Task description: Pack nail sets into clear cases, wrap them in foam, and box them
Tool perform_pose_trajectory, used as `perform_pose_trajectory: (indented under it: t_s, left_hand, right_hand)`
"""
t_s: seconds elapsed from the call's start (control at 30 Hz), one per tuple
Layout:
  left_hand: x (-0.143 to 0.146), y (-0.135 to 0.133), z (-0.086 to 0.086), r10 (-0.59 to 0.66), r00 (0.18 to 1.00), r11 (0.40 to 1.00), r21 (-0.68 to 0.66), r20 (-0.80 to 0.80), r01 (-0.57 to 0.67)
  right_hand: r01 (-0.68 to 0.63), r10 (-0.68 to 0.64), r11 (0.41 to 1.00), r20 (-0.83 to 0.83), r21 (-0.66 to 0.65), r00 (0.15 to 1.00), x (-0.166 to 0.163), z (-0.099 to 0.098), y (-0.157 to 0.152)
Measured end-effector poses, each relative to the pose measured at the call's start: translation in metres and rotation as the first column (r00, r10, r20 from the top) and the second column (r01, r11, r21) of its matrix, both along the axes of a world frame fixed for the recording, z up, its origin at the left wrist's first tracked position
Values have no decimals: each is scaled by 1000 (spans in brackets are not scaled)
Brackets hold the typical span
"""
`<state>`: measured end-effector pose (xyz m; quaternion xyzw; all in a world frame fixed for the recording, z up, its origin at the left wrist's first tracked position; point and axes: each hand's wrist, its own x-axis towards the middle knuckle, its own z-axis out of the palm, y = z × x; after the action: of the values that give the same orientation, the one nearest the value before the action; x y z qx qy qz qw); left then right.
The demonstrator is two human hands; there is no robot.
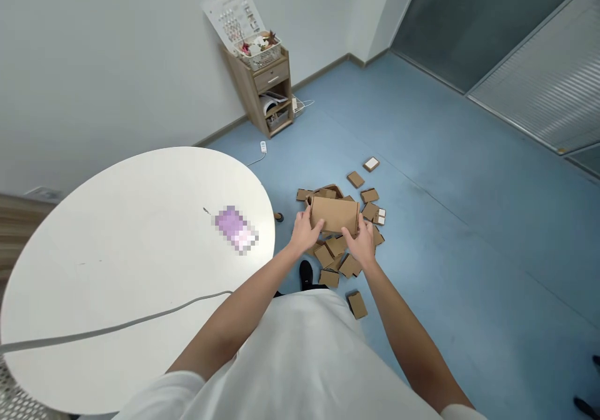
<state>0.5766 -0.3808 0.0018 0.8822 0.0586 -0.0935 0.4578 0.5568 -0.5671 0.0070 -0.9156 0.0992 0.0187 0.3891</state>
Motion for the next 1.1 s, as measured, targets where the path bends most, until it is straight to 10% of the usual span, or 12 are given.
perform_pose_trajectory:
  t_s: [0.3, 0.6, 0.83, 1.1]
  left_hand:
    - [7, 4, 12, -165, 984, 986, 8, 69, 164]
    - [-79, 73, 22, 164, 986, 978, -134, -1, -163]
    - [-158, 128, 35, 497, 868, 861, -137, 25, -489]
    - [-274, 214, 36, 800, 597, 597, -164, 55, -785]
  right_hand:
    - [-101, 104, 993, 45, -67, 994, -2, -7, -18]
    - [-339, 337, 926, 42, 164, 941, -11, -9, 34]
    - [-608, 609, 751, 84, 257, 789, -18, 4, 124]
    - [-826, 856, 470, 69, 309, 513, -83, 30, 260]
